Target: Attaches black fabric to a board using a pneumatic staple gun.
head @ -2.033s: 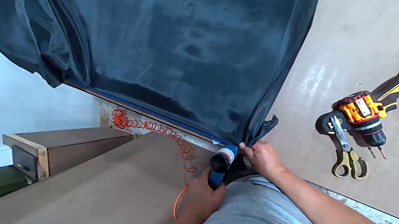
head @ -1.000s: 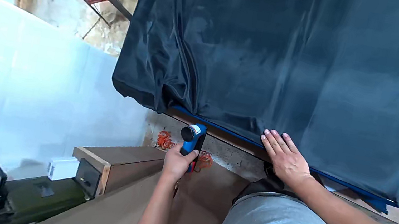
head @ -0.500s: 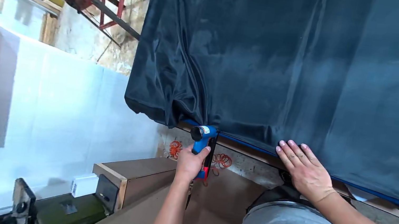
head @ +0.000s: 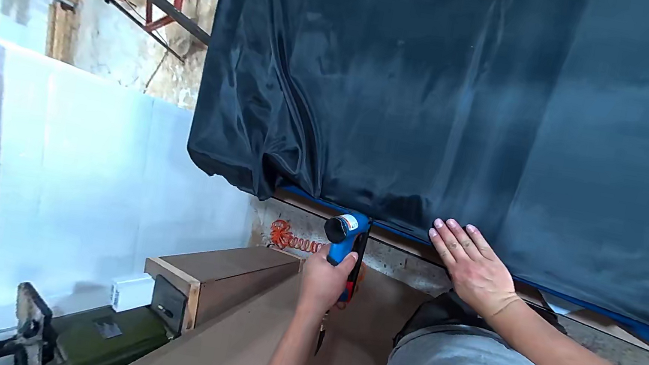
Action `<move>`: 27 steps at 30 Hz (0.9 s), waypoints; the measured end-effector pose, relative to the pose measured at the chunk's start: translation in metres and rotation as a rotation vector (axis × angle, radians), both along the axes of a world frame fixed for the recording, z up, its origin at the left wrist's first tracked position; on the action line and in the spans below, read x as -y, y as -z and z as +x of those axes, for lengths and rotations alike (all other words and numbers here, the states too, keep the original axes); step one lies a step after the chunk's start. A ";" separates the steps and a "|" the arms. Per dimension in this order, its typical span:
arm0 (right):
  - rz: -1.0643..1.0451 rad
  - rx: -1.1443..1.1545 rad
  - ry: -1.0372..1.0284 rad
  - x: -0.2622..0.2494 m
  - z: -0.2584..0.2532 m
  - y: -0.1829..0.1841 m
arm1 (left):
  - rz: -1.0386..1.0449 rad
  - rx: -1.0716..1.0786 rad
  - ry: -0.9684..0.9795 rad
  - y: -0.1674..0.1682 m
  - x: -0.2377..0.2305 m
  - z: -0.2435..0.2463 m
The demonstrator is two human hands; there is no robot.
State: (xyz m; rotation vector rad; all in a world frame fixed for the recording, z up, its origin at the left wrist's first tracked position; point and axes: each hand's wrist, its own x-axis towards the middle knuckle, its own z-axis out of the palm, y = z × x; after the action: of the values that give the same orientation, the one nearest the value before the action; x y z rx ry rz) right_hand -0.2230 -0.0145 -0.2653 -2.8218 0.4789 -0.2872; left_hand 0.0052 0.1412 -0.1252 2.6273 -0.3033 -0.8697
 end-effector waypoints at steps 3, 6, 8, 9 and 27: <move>0.019 0.000 -0.011 0.001 0.000 -0.003 | -0.015 0.006 -0.030 -0.001 0.006 -0.023; 0.036 0.024 -0.012 0.002 0.000 -0.002 | 0.009 -0.018 0.027 -0.007 0.014 -0.050; 0.049 0.019 -0.016 0.001 0.000 -0.003 | 0.019 -0.032 0.032 -0.008 0.016 -0.064; 0.057 0.017 -0.020 0.001 -0.001 -0.004 | 0.008 -0.040 0.022 -0.008 0.017 -0.070; 0.084 -0.108 0.209 0.031 -0.189 -0.025 | -0.150 -0.075 -0.060 -0.007 0.016 -0.131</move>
State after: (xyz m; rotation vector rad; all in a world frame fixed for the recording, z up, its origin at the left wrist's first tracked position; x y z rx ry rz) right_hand -0.4123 -0.0450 -0.2404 -2.7178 0.7928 -0.1519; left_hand -0.1259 0.1250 -0.1177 2.4464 -0.2580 -0.8878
